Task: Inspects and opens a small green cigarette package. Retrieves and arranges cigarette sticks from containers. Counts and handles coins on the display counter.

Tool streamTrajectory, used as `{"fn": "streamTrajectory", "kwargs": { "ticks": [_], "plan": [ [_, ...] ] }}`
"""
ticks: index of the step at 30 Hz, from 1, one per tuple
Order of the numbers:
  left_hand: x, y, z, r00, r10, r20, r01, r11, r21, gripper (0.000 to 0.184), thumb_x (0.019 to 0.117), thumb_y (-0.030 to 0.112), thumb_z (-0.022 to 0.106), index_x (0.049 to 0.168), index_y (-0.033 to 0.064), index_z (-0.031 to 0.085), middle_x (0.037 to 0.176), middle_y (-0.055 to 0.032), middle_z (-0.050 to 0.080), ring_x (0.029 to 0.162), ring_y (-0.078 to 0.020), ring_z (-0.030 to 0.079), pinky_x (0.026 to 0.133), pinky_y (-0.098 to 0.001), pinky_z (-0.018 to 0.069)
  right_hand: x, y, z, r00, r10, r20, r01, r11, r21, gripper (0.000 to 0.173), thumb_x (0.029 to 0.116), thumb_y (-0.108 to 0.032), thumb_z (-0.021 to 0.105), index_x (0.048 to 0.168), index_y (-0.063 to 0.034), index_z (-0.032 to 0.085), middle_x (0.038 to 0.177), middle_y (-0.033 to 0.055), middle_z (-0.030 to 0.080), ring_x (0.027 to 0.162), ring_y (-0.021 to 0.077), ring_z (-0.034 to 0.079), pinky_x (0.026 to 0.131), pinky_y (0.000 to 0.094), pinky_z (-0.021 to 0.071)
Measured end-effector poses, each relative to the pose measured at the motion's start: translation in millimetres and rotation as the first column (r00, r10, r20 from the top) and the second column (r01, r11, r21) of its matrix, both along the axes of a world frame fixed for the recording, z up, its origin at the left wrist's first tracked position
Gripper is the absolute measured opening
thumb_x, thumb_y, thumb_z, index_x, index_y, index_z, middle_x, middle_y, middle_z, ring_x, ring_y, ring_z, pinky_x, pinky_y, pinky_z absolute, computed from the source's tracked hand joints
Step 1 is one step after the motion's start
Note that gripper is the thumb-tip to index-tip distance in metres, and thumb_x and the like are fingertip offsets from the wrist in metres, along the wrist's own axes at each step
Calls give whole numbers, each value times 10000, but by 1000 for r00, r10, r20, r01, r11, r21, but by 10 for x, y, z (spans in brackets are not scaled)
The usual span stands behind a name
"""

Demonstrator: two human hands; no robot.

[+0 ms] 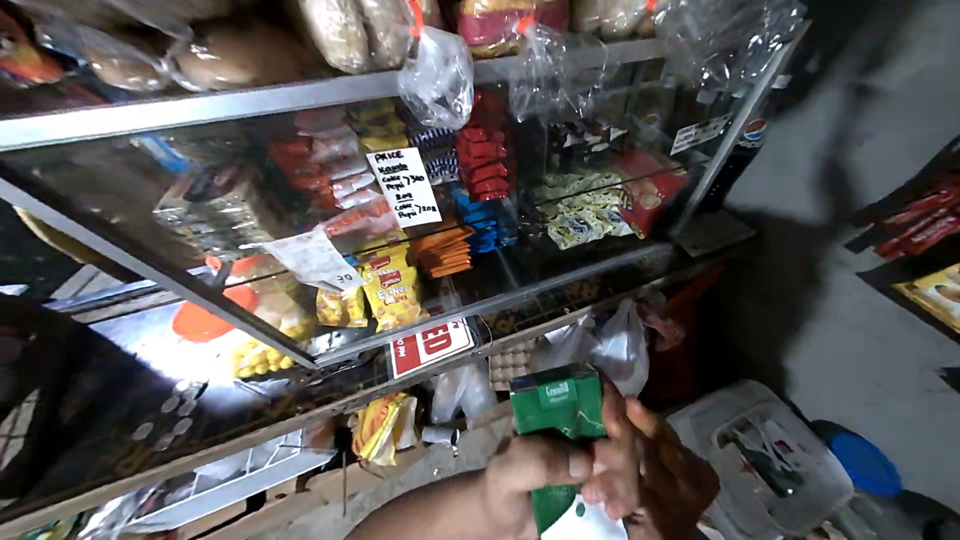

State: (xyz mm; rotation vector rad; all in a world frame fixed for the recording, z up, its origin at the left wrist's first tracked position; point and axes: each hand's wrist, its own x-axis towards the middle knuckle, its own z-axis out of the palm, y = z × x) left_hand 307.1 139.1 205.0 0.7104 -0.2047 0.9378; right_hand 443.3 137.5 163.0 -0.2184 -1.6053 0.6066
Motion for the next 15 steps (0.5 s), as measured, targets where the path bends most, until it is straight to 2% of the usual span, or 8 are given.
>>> {"fn": "streamTrajectory", "kwargs": {
  "ticks": [3,4,5,7,9,11,13,15],
  "plan": [
    [9,20,-119,999,22,37,-24,999,39,225,983,171,589,1167,206,713,974,113,723,911,8,679,832,-195,540,-102,95,133,988,73,-135,-64,995,72,321,1028,-116,586,1344,-163,622,1357,-57,641,1298,57,559,1156,272,409],
    [16,39,-175,998,33,45,-36,997,63,269,979,144,578,1216,187,700,1015,94,728,938,-1,680,852,-203,542,-104,115,127,984,86,-157,-74,994,82,336,1023,-115,595,1353,-174,626,1387,-60,626,1320,66,545,1174,286,393],
    [15,62,-193,999,22,47,-25,997,79,288,984,129,564,1247,168,674,1035,81,713,954,-11,665,864,-211,525,-105,132,94,981,55,-184,-41,996,81,303,1005,-127,634,1301,-193,656,1387,-70,619,1317,70,545,1175,299,397],
    [-2,66,-58,1000,19,-6,-19,1000,-2,271,967,142,609,1220,170,704,992,87,725,911,-2,675,839,-191,528,-88,180,2,976,-9,-217,22,998,59,240,975,-183,697,1212,-220,689,1356,-84,620,1294,76,559,1176,342,410],
    [37,105,-133,1000,-2,-3,2,1000,-22,261,952,180,634,1212,182,652,966,79,674,870,-33,650,789,-211,521,-80,208,-58,971,-54,-233,57,998,7,234,986,-233,683,1220,-233,687,1290,-96,656,1257,65,585,1177,353,415],
    [26,72,-279,996,55,-72,-54,998,8,279,982,200,620,1256,207,673,1038,75,712,941,-21,665,841,-218,529,-112,198,-170,953,-114,-280,87,990,-107,239,1021,-271,616,1255,-237,649,1202,-98,686,1197,50,615,1188,356,388],
    [0,74,-347,975,142,-172,-134,990,53,278,1007,185,594,1258,235,700,1110,77,732,1010,-6,668,907,-221,532,-117,219,-283,928,-282,-245,242,953,-181,215,1024,-302,614,1235,-289,657,1196,-149,670,1200,13,596,1178,330,392],
    [-70,113,-370,949,186,-256,-171,982,77,284,990,144,614,1244,233,706,1138,68,733,1049,-20,668,947,-239,530,-29,293,-345,856,-515,-38,513,857,-40,265,1024,-340,610,1289,-344,615,1322,-177,560,1322,10,482,1191,322,366]
  ]
}}
